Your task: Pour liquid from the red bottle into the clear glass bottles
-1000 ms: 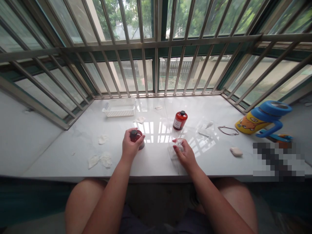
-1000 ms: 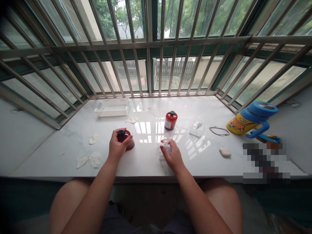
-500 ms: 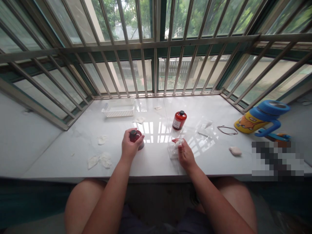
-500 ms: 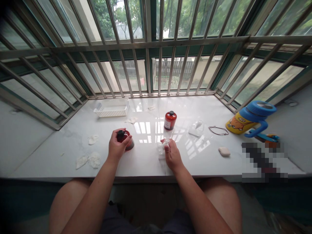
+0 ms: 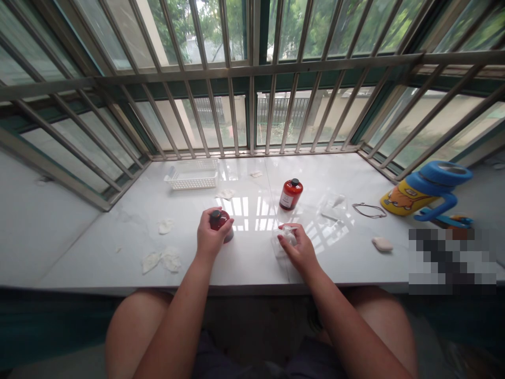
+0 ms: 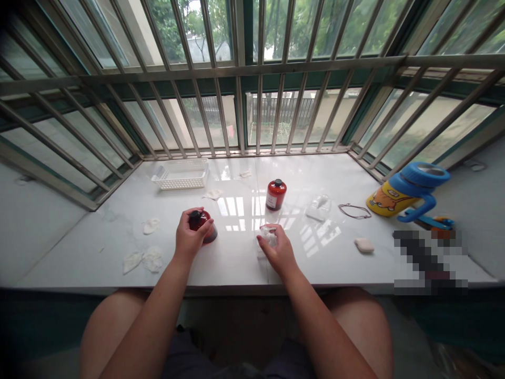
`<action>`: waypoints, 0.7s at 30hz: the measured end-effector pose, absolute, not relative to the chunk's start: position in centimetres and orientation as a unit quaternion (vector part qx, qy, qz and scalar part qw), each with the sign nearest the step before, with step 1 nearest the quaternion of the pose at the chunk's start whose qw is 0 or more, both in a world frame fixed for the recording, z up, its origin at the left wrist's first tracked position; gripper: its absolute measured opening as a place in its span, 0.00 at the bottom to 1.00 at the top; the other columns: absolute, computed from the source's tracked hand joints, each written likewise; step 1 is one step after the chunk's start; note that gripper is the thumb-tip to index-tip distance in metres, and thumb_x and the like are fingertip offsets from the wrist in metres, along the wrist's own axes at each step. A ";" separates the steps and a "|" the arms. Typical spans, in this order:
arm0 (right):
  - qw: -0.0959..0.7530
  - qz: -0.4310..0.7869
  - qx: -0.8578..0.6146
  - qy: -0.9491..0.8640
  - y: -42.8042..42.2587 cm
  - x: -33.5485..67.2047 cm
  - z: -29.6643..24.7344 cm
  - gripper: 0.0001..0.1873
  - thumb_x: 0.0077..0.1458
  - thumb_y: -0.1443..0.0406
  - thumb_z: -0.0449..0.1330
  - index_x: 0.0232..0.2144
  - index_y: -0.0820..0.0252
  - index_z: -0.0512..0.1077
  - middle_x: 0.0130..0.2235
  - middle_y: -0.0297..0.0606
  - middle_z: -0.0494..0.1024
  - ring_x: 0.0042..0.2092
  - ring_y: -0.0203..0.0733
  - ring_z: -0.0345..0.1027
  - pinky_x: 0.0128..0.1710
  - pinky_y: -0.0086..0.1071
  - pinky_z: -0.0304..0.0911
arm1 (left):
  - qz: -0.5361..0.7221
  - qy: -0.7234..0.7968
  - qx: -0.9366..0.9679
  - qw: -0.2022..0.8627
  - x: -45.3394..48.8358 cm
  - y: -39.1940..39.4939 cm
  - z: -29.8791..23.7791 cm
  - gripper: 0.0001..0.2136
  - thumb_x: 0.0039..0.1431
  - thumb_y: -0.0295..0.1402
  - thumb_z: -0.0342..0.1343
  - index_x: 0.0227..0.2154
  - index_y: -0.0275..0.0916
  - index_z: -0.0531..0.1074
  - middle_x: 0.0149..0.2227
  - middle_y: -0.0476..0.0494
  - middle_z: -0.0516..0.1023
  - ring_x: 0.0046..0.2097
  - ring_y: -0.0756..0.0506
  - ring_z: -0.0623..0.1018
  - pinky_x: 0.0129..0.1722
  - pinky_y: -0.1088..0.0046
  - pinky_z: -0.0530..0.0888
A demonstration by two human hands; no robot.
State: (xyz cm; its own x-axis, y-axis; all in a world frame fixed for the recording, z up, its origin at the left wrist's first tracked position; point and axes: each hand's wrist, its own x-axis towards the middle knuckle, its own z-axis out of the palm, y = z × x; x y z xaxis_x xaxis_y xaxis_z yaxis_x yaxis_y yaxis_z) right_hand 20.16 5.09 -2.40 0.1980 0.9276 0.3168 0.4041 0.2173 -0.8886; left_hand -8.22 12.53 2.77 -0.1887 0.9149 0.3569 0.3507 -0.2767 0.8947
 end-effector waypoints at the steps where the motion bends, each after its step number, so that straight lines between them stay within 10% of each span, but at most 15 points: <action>1: 0.519 0.246 -0.569 -0.588 5.1 20.2 -2.3 0.20 0.66 0.47 0.63 0.51 0.51 0.73 0.50 0.43 0.81 0.51 0.53 0.77 0.54 0.47 0.71 | 0.547 0.542 0.584 0.257 -8.2 12.5 2.8 0.22 0.53 0.44 0.72 0.48 0.45 0.75 0.55 0.42 0.81 0.55 0.38 0.81 0.56 0.58 0.78; 21: 0.523 0.209 -0.515 -0.646 5.3 20.5 -2.2 0.18 0.73 0.48 0.53 0.46 0.50 0.76 0.50 0.44 0.79 0.55 0.55 0.73 0.58 0.49 0.68 | 0.552 0.544 0.579 0.253 -8.1 12.4 2.8 0.22 0.54 0.43 0.72 0.49 0.46 0.75 0.54 0.43 0.81 0.52 0.40 0.81 0.56 0.59 0.77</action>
State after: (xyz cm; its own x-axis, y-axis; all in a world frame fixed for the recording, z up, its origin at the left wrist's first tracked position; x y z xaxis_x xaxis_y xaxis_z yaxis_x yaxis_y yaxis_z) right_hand 20.48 5.35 -2.24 0.0775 0.8844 0.4603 0.4468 0.3819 -0.8090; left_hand -8.05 12.44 2.78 -0.2008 0.9094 0.3641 0.3512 -0.2802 0.8934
